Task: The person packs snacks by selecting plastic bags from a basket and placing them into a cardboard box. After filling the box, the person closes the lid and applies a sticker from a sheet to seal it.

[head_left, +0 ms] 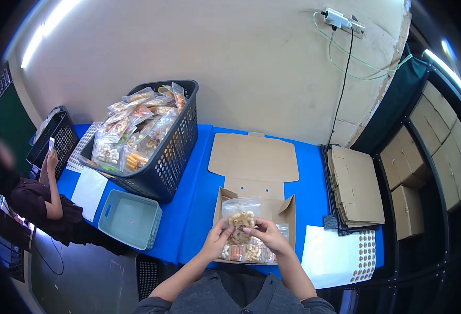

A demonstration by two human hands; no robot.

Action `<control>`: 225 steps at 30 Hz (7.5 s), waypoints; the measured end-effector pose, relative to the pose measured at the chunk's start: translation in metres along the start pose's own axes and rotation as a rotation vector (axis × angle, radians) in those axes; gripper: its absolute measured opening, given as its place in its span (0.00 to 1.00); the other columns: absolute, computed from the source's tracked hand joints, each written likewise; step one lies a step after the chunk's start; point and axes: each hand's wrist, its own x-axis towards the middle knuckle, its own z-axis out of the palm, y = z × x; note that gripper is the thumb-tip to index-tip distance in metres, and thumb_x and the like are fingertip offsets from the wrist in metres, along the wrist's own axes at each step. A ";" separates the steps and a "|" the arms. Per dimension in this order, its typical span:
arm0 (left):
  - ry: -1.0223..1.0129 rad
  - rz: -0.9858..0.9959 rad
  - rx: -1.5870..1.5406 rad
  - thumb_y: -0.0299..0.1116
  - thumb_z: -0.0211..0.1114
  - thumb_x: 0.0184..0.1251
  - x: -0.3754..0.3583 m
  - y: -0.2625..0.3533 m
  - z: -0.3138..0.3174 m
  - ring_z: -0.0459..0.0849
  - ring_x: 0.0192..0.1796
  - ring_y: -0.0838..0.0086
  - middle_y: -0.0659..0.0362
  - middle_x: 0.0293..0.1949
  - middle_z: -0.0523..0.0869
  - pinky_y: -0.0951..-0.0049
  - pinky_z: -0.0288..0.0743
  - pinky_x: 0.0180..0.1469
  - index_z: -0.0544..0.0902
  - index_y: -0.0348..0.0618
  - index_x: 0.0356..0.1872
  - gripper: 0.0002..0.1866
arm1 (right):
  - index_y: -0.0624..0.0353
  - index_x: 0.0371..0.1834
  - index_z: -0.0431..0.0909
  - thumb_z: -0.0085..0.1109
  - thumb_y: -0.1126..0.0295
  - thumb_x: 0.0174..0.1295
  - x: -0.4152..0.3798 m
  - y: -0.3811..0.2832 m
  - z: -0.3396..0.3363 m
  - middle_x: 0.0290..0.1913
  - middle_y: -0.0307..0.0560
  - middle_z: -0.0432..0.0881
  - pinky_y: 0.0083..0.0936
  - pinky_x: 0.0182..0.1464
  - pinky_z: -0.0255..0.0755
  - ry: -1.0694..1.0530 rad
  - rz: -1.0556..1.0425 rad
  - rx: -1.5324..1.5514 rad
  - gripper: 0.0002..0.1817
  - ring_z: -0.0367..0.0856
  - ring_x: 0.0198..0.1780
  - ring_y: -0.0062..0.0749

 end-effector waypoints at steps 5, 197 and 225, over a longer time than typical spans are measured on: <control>0.013 -0.005 0.221 0.34 0.54 0.74 -0.007 -0.009 0.004 0.78 0.52 0.76 0.55 0.51 0.79 0.76 0.72 0.54 0.69 0.33 0.59 0.19 | 0.69 0.53 0.76 0.65 0.71 0.61 -0.010 0.015 -0.001 0.45 0.43 0.82 0.20 0.49 0.74 -0.003 0.046 -0.110 0.19 0.80 0.45 0.21; -0.324 0.082 0.442 0.36 0.50 0.75 0.000 -0.023 -0.024 0.81 0.52 0.72 0.53 0.49 0.84 0.71 0.72 0.56 0.78 0.38 0.56 0.17 | 0.68 0.50 0.80 0.49 0.62 0.71 -0.019 0.055 -0.006 0.49 0.50 0.83 0.29 0.61 0.65 0.139 0.027 -0.075 0.18 0.76 0.54 0.30; -0.267 -0.101 0.296 0.23 0.58 0.65 0.023 -0.003 -0.034 0.78 0.34 0.82 0.57 0.42 0.83 0.80 0.73 0.38 0.70 0.43 0.62 0.23 | 0.64 0.45 0.78 0.64 0.68 0.61 0.002 0.032 -0.066 0.36 0.41 0.83 0.20 0.36 0.74 0.662 -0.096 0.027 0.13 0.78 0.34 0.18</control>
